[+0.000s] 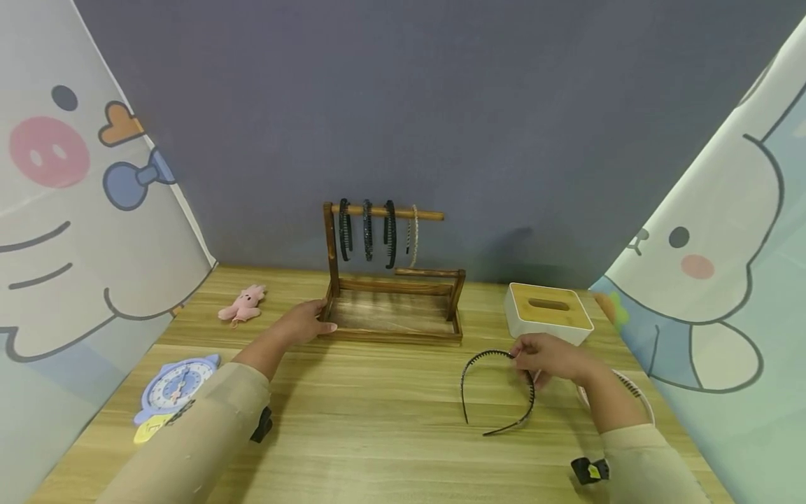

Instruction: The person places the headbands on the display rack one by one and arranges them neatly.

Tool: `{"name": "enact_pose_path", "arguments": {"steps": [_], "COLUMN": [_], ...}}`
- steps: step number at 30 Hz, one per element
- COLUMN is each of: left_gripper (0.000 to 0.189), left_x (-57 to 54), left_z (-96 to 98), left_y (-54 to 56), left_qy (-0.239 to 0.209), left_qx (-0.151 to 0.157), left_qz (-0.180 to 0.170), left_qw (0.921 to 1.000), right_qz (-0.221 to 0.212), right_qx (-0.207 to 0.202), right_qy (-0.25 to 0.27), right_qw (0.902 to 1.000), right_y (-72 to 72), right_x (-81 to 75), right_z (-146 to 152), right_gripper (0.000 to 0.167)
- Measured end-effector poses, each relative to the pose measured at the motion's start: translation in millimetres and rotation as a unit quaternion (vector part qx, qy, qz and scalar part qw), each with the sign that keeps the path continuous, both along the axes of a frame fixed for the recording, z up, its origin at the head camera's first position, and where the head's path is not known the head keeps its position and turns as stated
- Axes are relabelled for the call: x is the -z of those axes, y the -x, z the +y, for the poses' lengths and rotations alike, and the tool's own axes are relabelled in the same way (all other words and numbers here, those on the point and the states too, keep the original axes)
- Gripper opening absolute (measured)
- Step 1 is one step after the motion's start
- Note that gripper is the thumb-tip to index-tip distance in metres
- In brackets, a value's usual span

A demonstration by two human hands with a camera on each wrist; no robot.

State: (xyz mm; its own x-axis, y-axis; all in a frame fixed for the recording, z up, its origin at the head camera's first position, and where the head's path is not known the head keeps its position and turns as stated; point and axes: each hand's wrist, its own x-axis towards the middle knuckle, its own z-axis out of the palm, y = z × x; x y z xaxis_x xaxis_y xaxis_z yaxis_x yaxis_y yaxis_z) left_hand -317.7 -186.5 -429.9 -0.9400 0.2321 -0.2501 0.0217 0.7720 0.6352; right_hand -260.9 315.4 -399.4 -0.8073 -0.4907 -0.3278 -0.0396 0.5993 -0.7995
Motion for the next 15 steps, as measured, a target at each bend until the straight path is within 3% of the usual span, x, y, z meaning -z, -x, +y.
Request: {"name": "enact_pose_path", "arguments": {"steps": [6, 15], "left_gripper": [0.078, 0.078], "left_x": [-1.0, -1.2], "left_z": [0.3, -0.7], "left_y": [0.4, -0.1], "left_qy": [-0.003, 0.001], "left_qx": [0.003, -0.003], "left_qz": [0.000, -0.006], "left_qw": [1.0000, 1.0000], "right_qz": [-0.018, -0.030], "right_qx": [0.006, 0.013], "right_qy": [0.063, 0.117], "right_qw": [0.9978, 0.9926], "right_y": [1.7, -0.9], "right_x": [-8.5, -24.8], "right_z": [1.8, -6.7], "right_gripper": [0.046, 0.047]}}
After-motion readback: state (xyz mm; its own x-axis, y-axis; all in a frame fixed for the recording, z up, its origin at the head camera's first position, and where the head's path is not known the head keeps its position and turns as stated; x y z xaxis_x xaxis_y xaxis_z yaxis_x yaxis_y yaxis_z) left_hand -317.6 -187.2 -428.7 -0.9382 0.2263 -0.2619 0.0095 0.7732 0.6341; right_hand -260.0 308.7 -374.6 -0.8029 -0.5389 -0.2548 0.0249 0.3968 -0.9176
